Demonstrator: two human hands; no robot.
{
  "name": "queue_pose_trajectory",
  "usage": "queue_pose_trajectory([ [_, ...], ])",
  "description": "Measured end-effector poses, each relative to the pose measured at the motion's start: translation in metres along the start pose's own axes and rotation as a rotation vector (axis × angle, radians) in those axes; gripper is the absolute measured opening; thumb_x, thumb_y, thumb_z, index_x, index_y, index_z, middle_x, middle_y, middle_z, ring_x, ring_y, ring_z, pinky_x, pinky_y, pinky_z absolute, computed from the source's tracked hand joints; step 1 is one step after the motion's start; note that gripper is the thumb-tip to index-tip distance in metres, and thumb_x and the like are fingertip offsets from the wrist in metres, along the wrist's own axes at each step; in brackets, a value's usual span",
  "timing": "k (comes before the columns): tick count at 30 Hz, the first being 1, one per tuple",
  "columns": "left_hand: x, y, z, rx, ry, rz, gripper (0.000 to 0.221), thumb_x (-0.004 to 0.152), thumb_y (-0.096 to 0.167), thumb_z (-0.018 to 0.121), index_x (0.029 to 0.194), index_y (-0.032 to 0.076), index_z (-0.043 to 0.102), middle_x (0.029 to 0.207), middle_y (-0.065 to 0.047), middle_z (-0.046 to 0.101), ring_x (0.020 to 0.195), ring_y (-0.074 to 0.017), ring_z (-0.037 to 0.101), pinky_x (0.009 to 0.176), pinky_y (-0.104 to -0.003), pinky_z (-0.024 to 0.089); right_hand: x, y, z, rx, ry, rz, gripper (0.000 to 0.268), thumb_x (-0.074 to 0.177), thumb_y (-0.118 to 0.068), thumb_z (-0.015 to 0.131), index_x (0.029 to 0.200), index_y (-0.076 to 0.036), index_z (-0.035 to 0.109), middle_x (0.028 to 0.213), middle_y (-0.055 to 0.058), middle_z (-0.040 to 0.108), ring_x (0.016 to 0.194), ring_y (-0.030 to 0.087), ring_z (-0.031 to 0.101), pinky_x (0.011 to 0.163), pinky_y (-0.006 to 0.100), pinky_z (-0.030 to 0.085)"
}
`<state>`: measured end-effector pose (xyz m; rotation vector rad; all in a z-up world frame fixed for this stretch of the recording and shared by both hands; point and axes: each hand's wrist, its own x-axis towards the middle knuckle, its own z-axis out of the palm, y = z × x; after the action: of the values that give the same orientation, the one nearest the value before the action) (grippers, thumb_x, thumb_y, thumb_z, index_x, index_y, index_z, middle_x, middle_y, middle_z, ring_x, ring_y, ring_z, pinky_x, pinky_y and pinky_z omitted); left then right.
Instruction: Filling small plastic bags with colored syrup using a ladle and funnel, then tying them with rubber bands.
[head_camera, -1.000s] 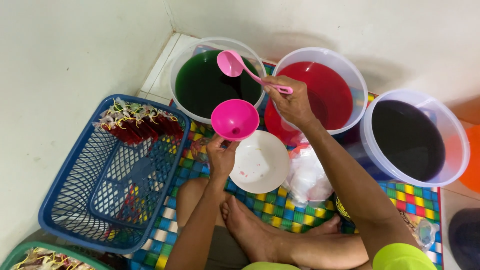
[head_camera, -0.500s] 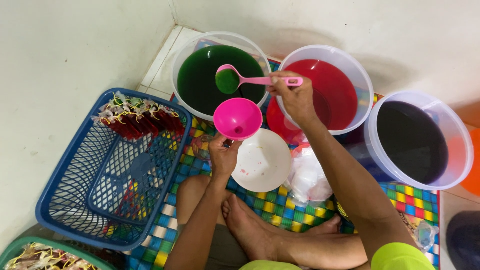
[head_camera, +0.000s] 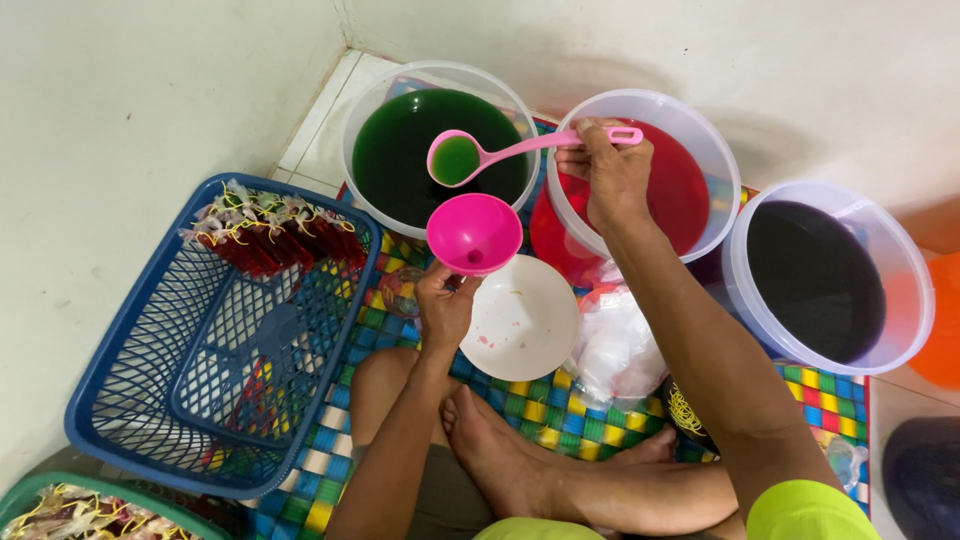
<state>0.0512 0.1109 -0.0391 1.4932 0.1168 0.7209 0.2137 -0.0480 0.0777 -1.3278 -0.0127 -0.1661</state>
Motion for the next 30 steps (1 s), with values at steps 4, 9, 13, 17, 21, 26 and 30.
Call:
queue_pose_trajectory([
  [4, 0.0, -0.005, 0.0, 0.006, -0.003, 0.0, 0.019, 0.081, 0.004, 0.087, 0.098, 0.012, 0.082, 0.087, -0.008, 0.073, 0.076, -0.0195, 0.063, 0.065, -0.033, 0.049, -0.001, -0.006, 0.001, -0.011, 0.007, -0.005, 0.01, 0.088, -0.013, 0.071, 0.09, -0.004, 0.073, 0.072, 0.017, 0.076, 0.061, 0.024, 0.079, 0.057, 0.035, 0.07],
  [9, 0.001, -0.009, 0.001, 0.027, 0.006, -0.016, 0.02, 0.081, 0.007, 0.089, 0.099, 0.014, 0.083, 0.086, -0.006, 0.073, 0.074, -0.0175, 0.063, 0.064, -0.031, 0.049, -0.003, -0.014, 0.001, 0.002, 0.004, -0.019, 0.01, 0.087, -0.013, 0.07, 0.089, -0.003, 0.073, 0.071, 0.017, 0.075, 0.061, 0.023, 0.079, 0.056, 0.033, 0.07],
  [13, 0.001, -0.002, -0.002, 0.022, 0.004, -0.039, 0.022, 0.081, 0.008, 0.089, 0.1, 0.015, 0.084, 0.088, -0.006, 0.074, 0.074, -0.0189, 0.063, 0.064, -0.031, 0.05, -0.008, -0.034, -0.002, 0.019, -0.012, -0.034, 0.01, 0.087, -0.014, 0.069, 0.088, -0.004, 0.072, 0.071, 0.017, 0.076, 0.062, 0.024, 0.079, 0.058, 0.034, 0.07],
  [17, 0.003, 0.015, -0.003, 0.032, -0.079, -0.105, 0.025, 0.08, -0.003, 0.08, 0.106, -0.001, 0.077, 0.093, -0.007, 0.073, 0.069, -0.0106, 0.058, 0.057, -0.021, 0.047, -0.023, -0.072, -0.007, 0.018, -0.162, -0.116, 0.014, 0.096, -0.007, 0.062, 0.1, 0.003, 0.071, 0.077, 0.011, 0.071, 0.058, 0.015, 0.068, 0.056, 0.023, 0.061],
  [21, 0.003, 0.014, 0.0, 0.023, -0.094, -0.106, 0.025, 0.079, -0.005, 0.079, 0.104, -0.001, 0.078, 0.096, -0.007, 0.074, 0.073, -0.0122, 0.063, 0.058, -0.021, 0.051, -0.039, -0.105, -0.014, 0.049, -0.186, -0.182, 0.013, 0.096, -0.009, 0.065, 0.098, 0.003, 0.072, 0.072, 0.01, 0.07, 0.055, 0.015, 0.068, 0.051, 0.022, 0.059],
  [26, -0.001, 0.02, 0.003, 0.04, -0.123, -0.081, 0.024, 0.079, 0.0, 0.08, 0.103, -0.001, 0.078, 0.097, -0.006, 0.072, 0.071, -0.0112, 0.057, 0.06, -0.022, 0.049, -0.062, -0.132, -0.036, -0.014, -0.172, -0.206, 0.01, 0.097, -0.008, 0.068, 0.097, 0.0, 0.072, 0.07, 0.008, 0.069, 0.054, 0.014, 0.069, 0.051, 0.021, 0.061],
  [30, -0.006, 0.024, 0.006, 0.051, -0.14, -0.024, 0.018, 0.081, 0.003, 0.081, 0.099, -0.001, 0.078, 0.086, -0.004, 0.066, 0.068, -0.01, 0.052, 0.058, -0.023, 0.046, -0.084, -0.141, -0.056, -0.016, -0.173, -0.193, 0.011, 0.098, -0.007, 0.066, 0.096, 0.001, 0.073, 0.071, 0.009, 0.07, 0.054, 0.014, 0.068, 0.051, 0.02, 0.061],
])
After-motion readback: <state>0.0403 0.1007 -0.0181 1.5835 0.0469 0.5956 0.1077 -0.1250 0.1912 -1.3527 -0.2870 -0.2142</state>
